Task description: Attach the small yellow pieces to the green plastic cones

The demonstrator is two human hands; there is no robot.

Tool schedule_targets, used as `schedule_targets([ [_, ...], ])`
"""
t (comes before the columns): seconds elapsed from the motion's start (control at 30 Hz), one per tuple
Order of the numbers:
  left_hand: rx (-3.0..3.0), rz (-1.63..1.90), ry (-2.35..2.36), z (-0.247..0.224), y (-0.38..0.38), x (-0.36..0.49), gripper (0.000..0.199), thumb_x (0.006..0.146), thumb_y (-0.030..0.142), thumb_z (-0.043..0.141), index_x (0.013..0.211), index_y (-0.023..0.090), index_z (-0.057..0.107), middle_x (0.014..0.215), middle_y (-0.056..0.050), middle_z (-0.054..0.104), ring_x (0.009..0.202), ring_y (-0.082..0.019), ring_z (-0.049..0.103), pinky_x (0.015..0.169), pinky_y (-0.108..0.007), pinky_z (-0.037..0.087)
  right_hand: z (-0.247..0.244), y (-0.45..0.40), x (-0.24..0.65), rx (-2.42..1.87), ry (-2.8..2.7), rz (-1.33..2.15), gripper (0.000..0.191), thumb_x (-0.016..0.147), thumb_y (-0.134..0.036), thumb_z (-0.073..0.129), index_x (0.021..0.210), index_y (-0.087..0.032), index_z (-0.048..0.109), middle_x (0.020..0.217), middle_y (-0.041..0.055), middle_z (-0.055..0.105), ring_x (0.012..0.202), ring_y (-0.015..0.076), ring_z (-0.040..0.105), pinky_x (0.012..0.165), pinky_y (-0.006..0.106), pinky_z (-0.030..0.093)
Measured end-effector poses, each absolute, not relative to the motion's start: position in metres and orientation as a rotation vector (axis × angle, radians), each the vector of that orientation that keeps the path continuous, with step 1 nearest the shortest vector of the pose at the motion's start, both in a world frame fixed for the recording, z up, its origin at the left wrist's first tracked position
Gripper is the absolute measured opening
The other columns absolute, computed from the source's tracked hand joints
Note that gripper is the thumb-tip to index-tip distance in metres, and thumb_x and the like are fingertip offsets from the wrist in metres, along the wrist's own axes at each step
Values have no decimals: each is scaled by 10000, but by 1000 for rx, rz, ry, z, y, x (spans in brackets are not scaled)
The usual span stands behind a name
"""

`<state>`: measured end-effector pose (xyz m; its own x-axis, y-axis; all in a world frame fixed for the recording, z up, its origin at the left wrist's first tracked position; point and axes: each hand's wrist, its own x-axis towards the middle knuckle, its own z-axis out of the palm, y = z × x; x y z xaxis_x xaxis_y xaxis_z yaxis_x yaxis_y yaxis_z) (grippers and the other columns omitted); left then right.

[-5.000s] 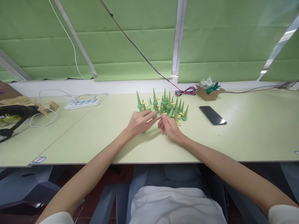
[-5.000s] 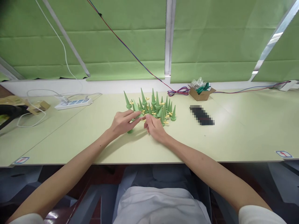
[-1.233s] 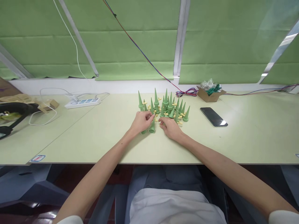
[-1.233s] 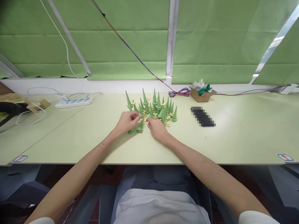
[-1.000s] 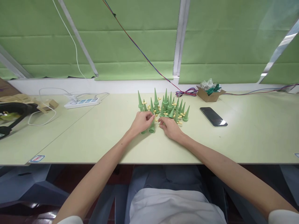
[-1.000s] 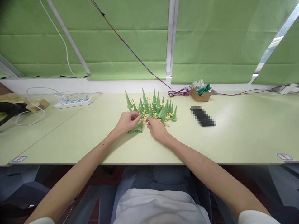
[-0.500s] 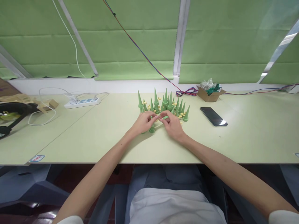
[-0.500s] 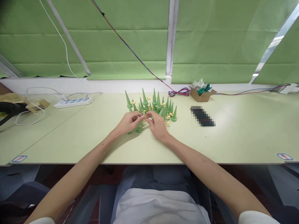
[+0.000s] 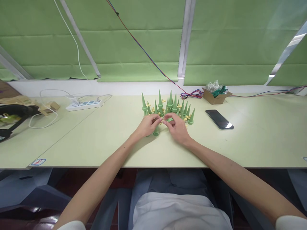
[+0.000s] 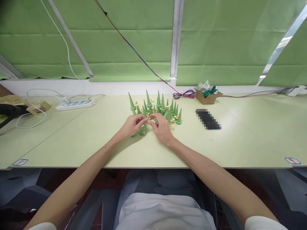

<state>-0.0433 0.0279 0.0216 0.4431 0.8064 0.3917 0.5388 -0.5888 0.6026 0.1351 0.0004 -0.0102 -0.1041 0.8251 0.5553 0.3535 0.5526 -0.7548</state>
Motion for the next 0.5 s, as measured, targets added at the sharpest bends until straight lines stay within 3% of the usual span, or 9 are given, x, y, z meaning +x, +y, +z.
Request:
schedule_targets([
  [0.2, 2241, 1035, 1209, 22, 30, -43, 326, 940, 419, 504, 747, 171, 588, 722, -28, 638, 596, -128, 485, 568, -255, 384, -12, 0, 135, -1052, -1653, 554, 443, 916, -392, 625, 1287, -226, 450, 1234, 105, 536, 571, 91, 499, 667, 310, 496],
  [0.37, 2174, 1094, 1195, 25, 28, -42, 322, 929, 429, 520, 757, 168, 599, 757, -38, 667, 628, -135, 533, 589, -252, 416, -13, 3, 134, -1075, -1636, 641, 366, 974, -400, 518, 1280, -220, 431, 1143, 76, 562, 553, 89, 491, 626, 292, 475],
  [0.5, 2198, 1078, 1158, 24, 28, -42, 319, 929, 431, 529, 774, 166, 615, 758, -38, 657, 634, -133, 524, 588, -252, 416, -14, 4, 134, -1061, -1633, 754, 269, 1008, -460, 434, 1128, -229, 503, 1015, 35, 604, 548, 99, 514, 558, 266, 440],
])
